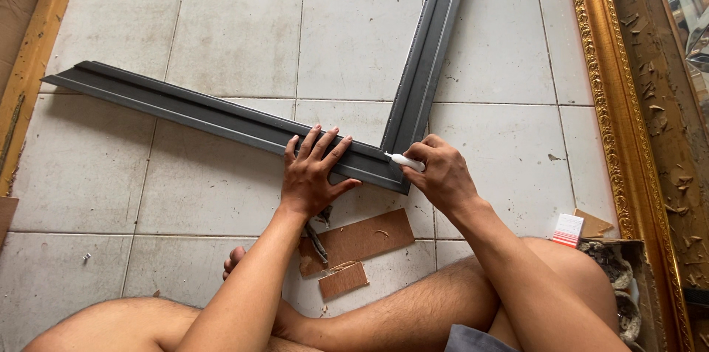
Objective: The person applies glue to the joints of frame pieces and hammers nails into the corners to assemble a picture frame.
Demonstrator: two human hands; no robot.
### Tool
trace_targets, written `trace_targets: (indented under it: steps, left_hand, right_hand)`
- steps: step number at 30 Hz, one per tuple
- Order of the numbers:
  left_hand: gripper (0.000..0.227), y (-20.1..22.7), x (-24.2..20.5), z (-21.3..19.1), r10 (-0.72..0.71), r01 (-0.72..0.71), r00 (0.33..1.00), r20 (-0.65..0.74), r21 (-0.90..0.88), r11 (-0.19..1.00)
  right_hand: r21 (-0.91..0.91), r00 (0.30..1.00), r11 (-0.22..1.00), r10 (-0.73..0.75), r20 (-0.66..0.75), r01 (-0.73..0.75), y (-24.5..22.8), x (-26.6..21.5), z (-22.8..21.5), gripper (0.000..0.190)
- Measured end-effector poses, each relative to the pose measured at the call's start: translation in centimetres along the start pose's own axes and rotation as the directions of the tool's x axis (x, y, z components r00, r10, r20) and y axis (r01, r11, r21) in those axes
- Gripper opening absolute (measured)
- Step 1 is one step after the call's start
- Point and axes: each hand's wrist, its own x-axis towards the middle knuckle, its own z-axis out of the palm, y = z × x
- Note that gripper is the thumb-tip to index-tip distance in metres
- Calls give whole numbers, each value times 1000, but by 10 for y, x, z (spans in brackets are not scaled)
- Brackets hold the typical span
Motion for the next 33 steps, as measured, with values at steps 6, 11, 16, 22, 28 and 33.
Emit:
trace_targets:
  steps: [6,11,16,22,28,33]
  left_hand:
    - [85,0,0,-1,0,0,1000,11,-2,1000]
    - [85,0,0,-2,0,0,1000,9,-9,1000]
    - [85,0,0,-2,2,-2,1000,11,-5,1000]
    - [85,1,0,-3,-1,1,1000,22,-7,1000]
    - [86,0,1,-2,-2,3,1000,17,-17,1000]
    - [85,-1,-1,0,-5,5,1000,11,-21,1000]
  right_hand:
    - [11,1000,1000,7,18,-7,-1,-4,-2,14]
    - [13,999,1000,23,22,-24,1,-6,-1,13]
    - [15,999,1000,20,25,-20,0,-5,-3,15]
    - [9,1000,1000,11,28,-11,3,-7,-2,14]
    - [-11,999,1000,21,43,-20,3,-13,-6,15]
    - [7,995,997,72,70,-73,-3,-17,-11,11]
